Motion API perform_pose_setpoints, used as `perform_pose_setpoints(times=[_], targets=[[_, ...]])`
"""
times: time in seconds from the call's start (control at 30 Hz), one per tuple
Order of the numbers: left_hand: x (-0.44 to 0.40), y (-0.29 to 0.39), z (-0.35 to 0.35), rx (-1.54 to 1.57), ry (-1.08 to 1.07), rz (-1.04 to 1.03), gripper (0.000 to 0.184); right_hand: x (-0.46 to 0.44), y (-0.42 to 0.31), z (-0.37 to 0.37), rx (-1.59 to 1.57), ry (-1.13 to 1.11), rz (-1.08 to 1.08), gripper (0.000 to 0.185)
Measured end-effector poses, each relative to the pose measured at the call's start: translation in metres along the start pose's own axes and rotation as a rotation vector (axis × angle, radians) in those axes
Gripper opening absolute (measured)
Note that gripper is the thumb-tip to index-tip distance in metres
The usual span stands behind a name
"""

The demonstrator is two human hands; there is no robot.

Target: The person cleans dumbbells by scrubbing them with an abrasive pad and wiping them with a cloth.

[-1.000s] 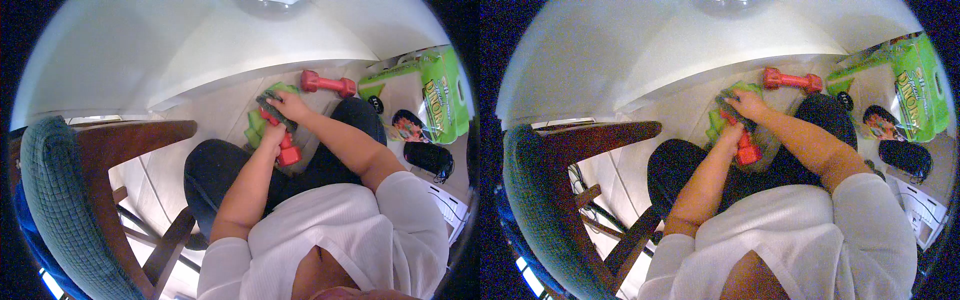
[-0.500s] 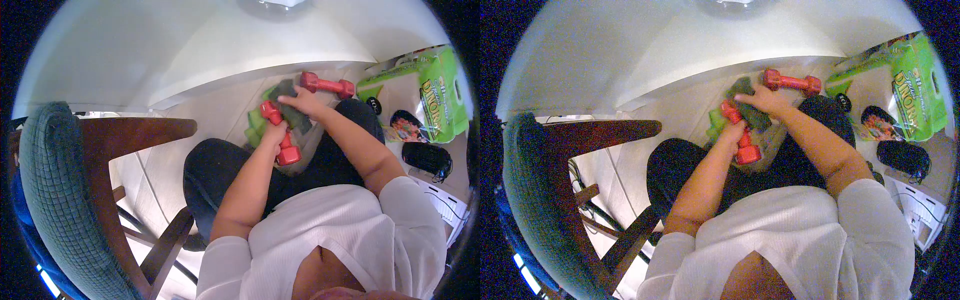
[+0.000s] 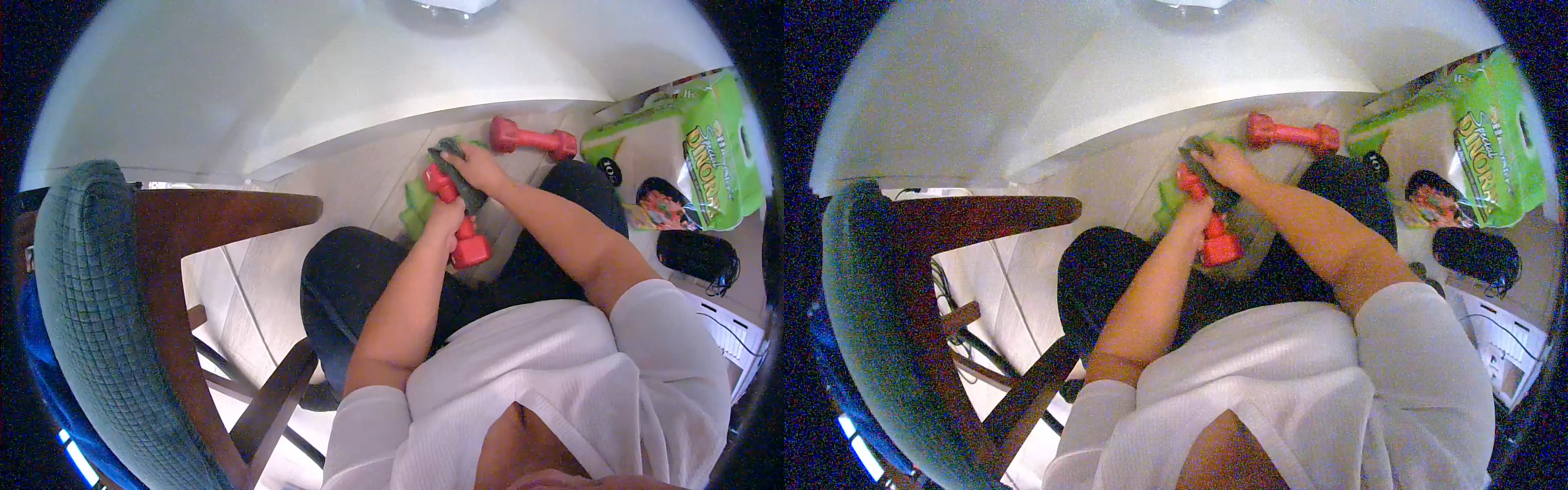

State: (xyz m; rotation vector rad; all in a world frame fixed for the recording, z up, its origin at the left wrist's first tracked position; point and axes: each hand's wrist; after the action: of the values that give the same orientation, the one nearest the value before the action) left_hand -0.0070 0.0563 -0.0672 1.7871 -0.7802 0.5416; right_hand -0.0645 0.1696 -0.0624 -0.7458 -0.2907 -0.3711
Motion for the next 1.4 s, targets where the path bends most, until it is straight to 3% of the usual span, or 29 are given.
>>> perform_pose_setpoints(times=[0.03, 0.13, 0.23, 0.27, 0.37, 0.4, 0.5, 0.7, 0.8, 1.2, 1.3, 1.33, 1.4], targets=[[-0.002, -0.002, 0.002, -0.009, -0.019, 0.007, 0.015, -0.004, -0.004, 0.004, 0.052, 0.021, -0.017, 0.04], [0.001, 0.001, 0.001, -0.074, -0.024, -0.014, 0.011, -0.027, 0.008, 0.009, -0.248, 0.162, -0.286, 0.039], [-0.001, -0.007, 0.002, -0.063, -0.006, 0.009, 0.01, 0.004, -0.017, 0.039, -0.852, -0.317, -0.294, 0.039], [-0.004, -0.009, 0.001, -0.045, -0.004, 0.023, 0.01, 0.011, -0.017, 0.042, -0.857, -0.488, -0.226, 0.046], [0.0, -0.002, -0.003, 0.05, 0.003, 0.024, 0.011, 0.024, -0.019, 0.048, -0.115, -0.356, 0.105, 0.054], [0.004, 0.002, -0.003, 0.014, 0.01, 0.016, 0.011, 0.024, -0.015, 0.039, 0.015, -0.179, 0.203, 0.055], [0.008, 0.008, -0.003, -0.037, 0.016, -0.008, 0.008, 0.024, -0.008, 0.028, -0.066, -0.278, 0.037, 0.05], [-0.004, -0.002, 0.001, 0.024, -0.021, 0.041, 0.008, 0.018, -0.009, 0.007, -0.037, -0.144, 0.111, 0.038], [-0.002, -0.001, 0.002, 0.01, -0.014, 0.012, 0.008, 0.01, -0.004, 0.0, 0.003, -0.119, 0.155, 0.048], [-0.002, 0.0, 0.002, 0.009, -0.001, 0.073, 0.011, -0.005, 0.0, -0.016, -0.092, 0.075, 0.16, 0.041], [-0.001, 0.001, -0.001, -0.04, -0.002, 0.001, 0.014, -0.031, 0.009, -0.016, -0.115, 0.248, -0.163, 0.033], [-0.002, -0.002, -0.001, -0.058, 0.003, -0.018, 0.014, -0.034, 0.006, -0.001, -0.31, 0.124, -0.25, 0.038], [-0.002, -0.007, 0.002, -0.075, 0.015, -0.013, 0.015, -0.007, -0.015, 0.024, -0.751, -0.329, -0.272, 0.042]])
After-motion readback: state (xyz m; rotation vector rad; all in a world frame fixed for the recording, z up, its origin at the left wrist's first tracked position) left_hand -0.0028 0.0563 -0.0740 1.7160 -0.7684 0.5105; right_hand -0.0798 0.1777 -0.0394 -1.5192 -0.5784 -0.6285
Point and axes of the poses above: each hand's wrist, its own x-axis away from the middle knuckle, its own z-axis out of the back of the hand, y = z × x, and after that the axes turned 10 degrees about -z, right-handed
